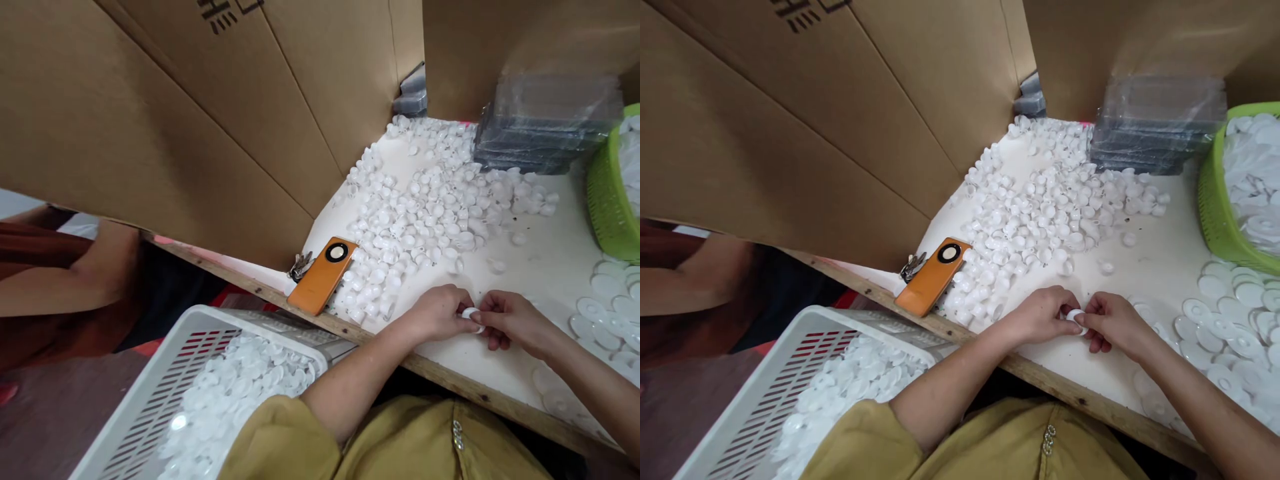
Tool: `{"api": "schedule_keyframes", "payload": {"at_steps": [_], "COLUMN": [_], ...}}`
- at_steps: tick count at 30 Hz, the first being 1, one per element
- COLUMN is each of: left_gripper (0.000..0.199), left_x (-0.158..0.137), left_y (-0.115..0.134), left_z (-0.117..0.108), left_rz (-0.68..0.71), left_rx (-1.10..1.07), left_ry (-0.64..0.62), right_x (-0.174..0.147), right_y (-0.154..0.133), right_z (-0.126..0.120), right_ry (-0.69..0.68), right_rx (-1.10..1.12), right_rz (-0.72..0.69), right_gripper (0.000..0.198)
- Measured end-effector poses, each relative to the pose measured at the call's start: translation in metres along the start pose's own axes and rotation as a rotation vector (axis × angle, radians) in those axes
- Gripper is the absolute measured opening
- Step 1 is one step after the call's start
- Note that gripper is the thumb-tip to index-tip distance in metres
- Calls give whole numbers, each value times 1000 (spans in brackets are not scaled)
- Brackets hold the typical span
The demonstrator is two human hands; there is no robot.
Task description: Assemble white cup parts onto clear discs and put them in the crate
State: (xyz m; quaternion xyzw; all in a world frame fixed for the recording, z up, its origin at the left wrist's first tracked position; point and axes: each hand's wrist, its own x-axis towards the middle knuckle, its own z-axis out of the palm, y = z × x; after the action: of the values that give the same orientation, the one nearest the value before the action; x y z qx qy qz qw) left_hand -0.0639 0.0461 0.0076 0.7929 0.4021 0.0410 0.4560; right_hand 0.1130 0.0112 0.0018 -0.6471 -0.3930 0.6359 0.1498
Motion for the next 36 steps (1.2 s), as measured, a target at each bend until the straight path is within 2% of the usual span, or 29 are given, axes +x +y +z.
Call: {"api": "schedule_keyframes", "payload": {"at_steps": [4, 8, 11, 13, 15, 18, 20, 22, 24, 25, 26, 28, 31, 33, 36], "left_gripper": [32, 24, 18, 18, 21, 24, 26, 29, 34, 35, 36, 36, 29, 29, 37], "left_x": [11, 13, 7, -9, -40, -118, -179, -230, -257, -259, -253, -219, -132, -69, 3], "left_y": [1, 2, 6, 7, 2, -22, -48, -72, -86, -86, -82, -62, -23, -2, 13], "left_z": [-2, 1, 7, 5, -8, -45, -72, -92, -100, -100, -97, -85, -59, -41, -21], "left_rz": [-18, 5, 48, 60, 38, -75, -252, -542, -727, -749, -723, -571, -259, -78, 5], "left_rx": [70, 76, -4, -88, -139, -66, 54, 206, 307, 332, 341, 338, 329, 342, 473], "left_ry": [-20, -8, 65, 122, 136, 62, -23, -25, 50, 104, 163, 285, 439, 467, 405], "right_x": [5, 8, 1, -8, -20, -32, -33, -28, -22, -19, -16, -12, -10, -12, -15], "right_y": [-4, -5, 0, 5, 13, 24, 32, 39, 45, 48, 51, 56, 59, 59, 58], "right_z": [-2, 0, 3, 2, -8, -36, -58, -72, -78, -78, -76, -72, -69, -70, -72], "right_ry": [-7, 25, 51, 58, 127, 423, 604, 672, 673, 671, 673, 692, 697, 649, 578], "right_rx": [-37, -85, -124, -140, -186, -400, -585, -716, -779, -794, -802, -796, -743, -701, -653], "right_rz": [27, 2, -99, -215, -335, -388, -357, -355, -403, -434, -463, -502, -534, -521, -486], "right_gripper": [27, 22, 21, 21, 21, 18, 15, 17, 21, 21, 21, 20, 18, 17, 16]}}
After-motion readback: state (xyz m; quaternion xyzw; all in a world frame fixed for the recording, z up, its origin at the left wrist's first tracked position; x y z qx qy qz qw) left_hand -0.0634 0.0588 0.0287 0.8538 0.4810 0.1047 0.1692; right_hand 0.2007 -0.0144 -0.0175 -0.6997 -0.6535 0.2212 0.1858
